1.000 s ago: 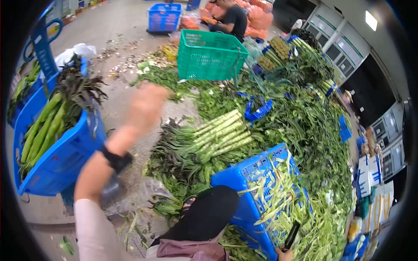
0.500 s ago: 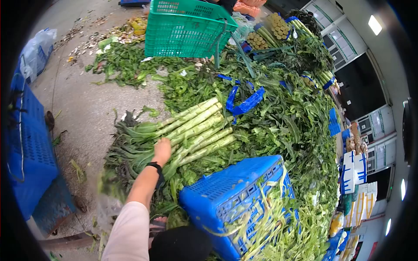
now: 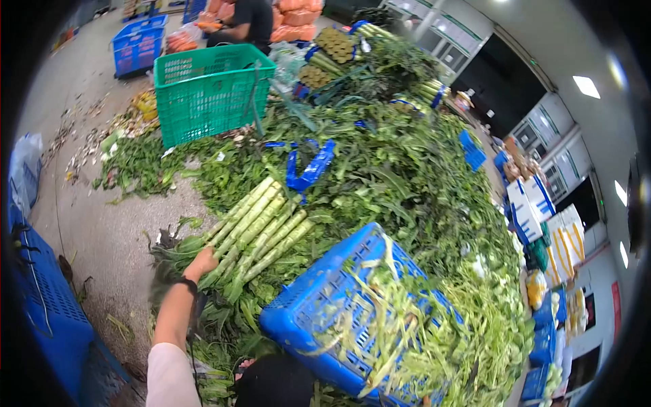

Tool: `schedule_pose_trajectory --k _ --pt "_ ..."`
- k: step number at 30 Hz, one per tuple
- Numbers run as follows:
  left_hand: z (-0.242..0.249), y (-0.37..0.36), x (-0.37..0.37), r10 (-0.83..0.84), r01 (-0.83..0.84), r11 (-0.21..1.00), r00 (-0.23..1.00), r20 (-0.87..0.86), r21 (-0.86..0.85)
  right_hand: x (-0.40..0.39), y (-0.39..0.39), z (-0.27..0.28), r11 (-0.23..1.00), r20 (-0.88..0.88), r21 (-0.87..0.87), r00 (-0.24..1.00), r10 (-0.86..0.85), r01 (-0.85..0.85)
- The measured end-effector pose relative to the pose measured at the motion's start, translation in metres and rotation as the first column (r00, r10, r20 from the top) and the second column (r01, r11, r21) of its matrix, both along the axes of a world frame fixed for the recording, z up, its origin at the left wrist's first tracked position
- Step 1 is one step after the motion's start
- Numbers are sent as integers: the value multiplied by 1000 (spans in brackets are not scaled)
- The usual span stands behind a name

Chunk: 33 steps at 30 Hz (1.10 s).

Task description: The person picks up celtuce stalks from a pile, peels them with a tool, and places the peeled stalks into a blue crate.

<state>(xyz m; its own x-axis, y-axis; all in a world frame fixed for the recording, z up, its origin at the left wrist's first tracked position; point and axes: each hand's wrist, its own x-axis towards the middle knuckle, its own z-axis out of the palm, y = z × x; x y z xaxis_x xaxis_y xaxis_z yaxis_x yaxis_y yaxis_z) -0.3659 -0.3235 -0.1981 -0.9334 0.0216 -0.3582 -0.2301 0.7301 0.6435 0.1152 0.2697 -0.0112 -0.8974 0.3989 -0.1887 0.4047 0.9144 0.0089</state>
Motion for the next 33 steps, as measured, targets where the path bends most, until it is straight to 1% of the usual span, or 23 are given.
schedule_pose_trajectory --k 2,3,4,6,8,9,10,12,13,16,17,19,20,22,24,25,26,27,28,30,31,32,33 --pt "2 17 18 111 -111 994 994 -26 -7 -3 -5 1 1000 -77 15 997 27 -25" --pt "-20 25 26 139 -141 984 990 -26 -107 -3 -4 -1 996 -70 70 996 54 -49" --pt "-27 33 38 131 -133 987 991 -30 -92 -3 -4 -1 989 -57 128 995 84 -76" --pt "-32 50 48 79 -101 923 994 -72 -370 -11 -16 12 987 -92 143 992 90 -76" --pt "-54 53 42 116 -133 940 991 -73 -313 -17 -24 21 974 -149 189 977 154 -125" --pt "-31 63 47 152 -169 910 986 -75 -379 -19 -26 24 996 -51 90 998 30 -25" --pt "-34 62 42 150 -167 914 986 -76 -371 -22 -27 26 995 -53 99 998 28 -23" --pt "-55 52 25 109 -76 935 991 79 -346 -24 -34 32 996 -103 75 993 52 -44" --pt "-69 52 17 111 -103 927 994 3 -360 -26 -38 37 999 -38 29 999 -31 33" --pt "-50 68 10 210 -245 939 964 -163 -242 -25 -37 35 998 -2 35 998 -58 58" --pt "-55 71 8 204 -236 941 967 -150 -243 -25 -37 36 997 10 38 998 -64 64" --pt "-49 76 7 261 -292 954 919 -295 -67 -23 -37 40 997 26 -32 997 -76 77" --pt "-41 77 8 254 -286 955 922 -293 -72 -23 -38 41 996 30 -36 996 -81 82" --pt "17 81 10 254 -260 965 960 -115 -43 -23 -39 41 994 65 108 998 16 -23" --pt "5 66 12 180 -203 976 957 -228 -78 -22 -34 33 998 38 51 998 -40 38" --pt "6 55 15 217 -193 961 970 -109 198 -20 -33 31 996 21 4 996 -87 87" --pt "14 47 16 215 -199 867 976 17 456 -23 -36 36 996 48 -9 995 -93 93" --pt "105 56 42 183 -248 777 969 169 579 -21 -36 36 998 -12 70 1000 -3 4" --pt "106 43 52 97 -180 744 982 163 643 -18 -35 33 985 -65 156 994 83 -72" --pt "164 34 84 -69 -131 733 962 265 667 -28 -27 33 976 -505 -97 854 122 -196" --pt "198 39 102 -90 -111 751 959 268 651 -30 -27 43 987 -557 26 817 148 -162" --pt "235 53 122 -225 -40 724 930 290 689 -31 -31 56 983 -594 142 784 178 -116" --pt "264 68 142 -355 20 689 881 313 725 -21 -20 49 976 -579 -201 793 -191 88"
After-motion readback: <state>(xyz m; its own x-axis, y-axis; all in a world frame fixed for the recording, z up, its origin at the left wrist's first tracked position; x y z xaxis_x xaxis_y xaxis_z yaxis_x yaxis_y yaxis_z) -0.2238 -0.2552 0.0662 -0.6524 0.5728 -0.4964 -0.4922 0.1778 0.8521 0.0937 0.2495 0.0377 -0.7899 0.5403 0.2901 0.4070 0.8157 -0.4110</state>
